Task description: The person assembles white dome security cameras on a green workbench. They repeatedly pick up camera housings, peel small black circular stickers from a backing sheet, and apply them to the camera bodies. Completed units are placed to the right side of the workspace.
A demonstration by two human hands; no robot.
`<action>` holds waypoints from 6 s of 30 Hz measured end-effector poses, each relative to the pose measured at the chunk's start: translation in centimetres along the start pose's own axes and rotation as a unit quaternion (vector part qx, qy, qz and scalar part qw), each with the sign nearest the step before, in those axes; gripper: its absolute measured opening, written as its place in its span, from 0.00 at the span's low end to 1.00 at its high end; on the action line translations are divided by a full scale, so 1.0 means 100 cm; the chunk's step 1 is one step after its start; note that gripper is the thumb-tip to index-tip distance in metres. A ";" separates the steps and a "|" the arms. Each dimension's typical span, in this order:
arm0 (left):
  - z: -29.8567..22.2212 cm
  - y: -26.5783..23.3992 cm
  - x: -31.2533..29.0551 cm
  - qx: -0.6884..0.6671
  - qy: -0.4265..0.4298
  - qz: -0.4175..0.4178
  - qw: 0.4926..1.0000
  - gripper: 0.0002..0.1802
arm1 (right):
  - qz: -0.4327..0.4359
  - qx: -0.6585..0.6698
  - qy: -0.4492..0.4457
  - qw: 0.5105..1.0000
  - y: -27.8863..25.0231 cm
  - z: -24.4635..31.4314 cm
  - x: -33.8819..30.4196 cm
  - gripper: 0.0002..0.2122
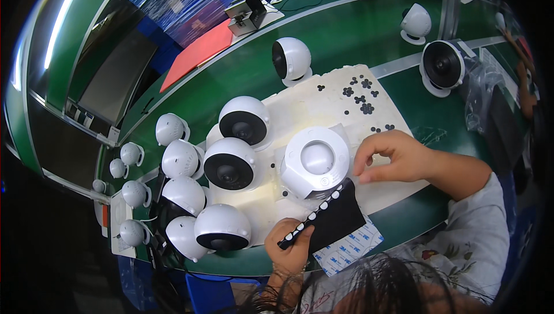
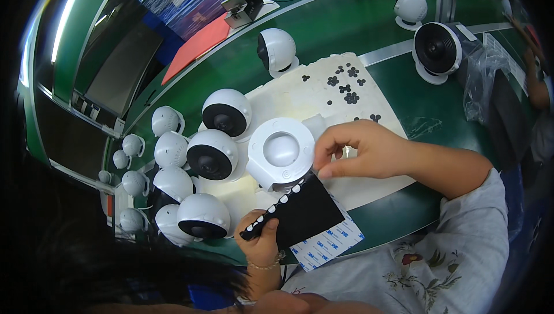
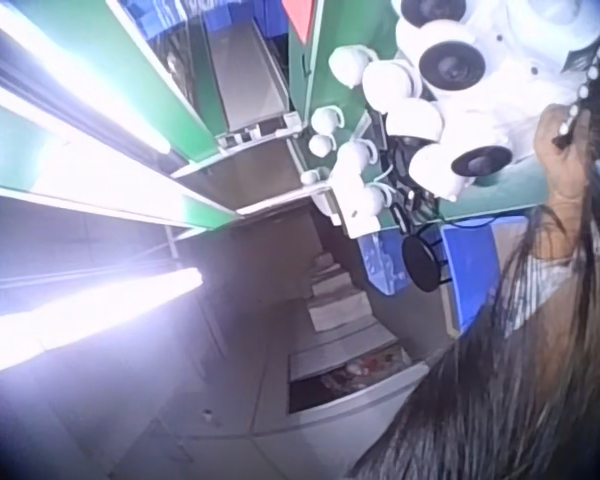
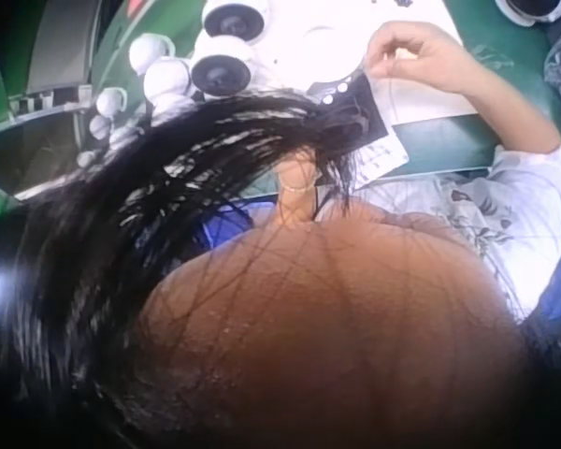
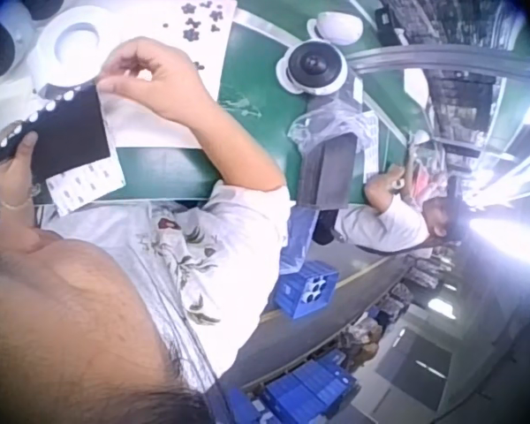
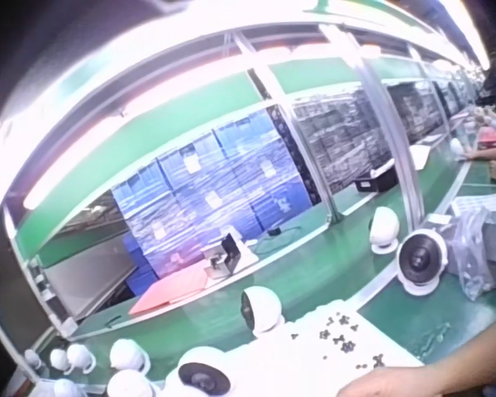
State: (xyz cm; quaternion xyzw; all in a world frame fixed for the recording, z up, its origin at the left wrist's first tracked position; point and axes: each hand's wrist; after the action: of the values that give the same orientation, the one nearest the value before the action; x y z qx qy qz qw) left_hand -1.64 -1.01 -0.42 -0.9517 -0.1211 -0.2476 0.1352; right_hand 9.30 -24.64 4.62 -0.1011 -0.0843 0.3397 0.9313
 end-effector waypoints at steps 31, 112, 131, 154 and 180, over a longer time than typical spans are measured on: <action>0.005 0.002 0.017 0.032 0.097 0.176 0.979 0.11 | -0.486 -0.268 -0.240 0.797 -0.122 -0.008 0.023 0.31; -0.027 0.008 0.031 0.189 0.200 0.104 0.956 0.14 | -0.089 0.044 -0.227 0.969 0.022 0.011 0.005 0.24; -0.007 0.004 0.017 0.214 0.211 0.177 0.937 0.12 | -0.082 -0.022 -0.068 0.994 0.012 0.018 0.054 0.27; 0.001 -0.001 0.016 0.193 0.230 0.214 0.930 0.22 | -0.079 -0.188 -0.175 0.963 0.038 0.022 0.062 0.19; 0.003 0.002 0.015 0.189 0.238 0.187 0.934 0.19 | -0.110 -0.305 -0.208 0.923 0.037 0.014 0.053 0.20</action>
State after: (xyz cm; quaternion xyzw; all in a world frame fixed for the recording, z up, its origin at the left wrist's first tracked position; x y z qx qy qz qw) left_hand -0.17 -0.88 0.06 -0.8272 0.0503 -0.4094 0.3816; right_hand 10.70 -18.29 5.55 -0.2976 -0.3861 0.2065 0.8484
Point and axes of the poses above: each hand's wrist, its own x-axis towards the middle knuckle, its own y-axis out of the palm, z = x × y, and after that the axes turned 8 degrees about y, right-handed
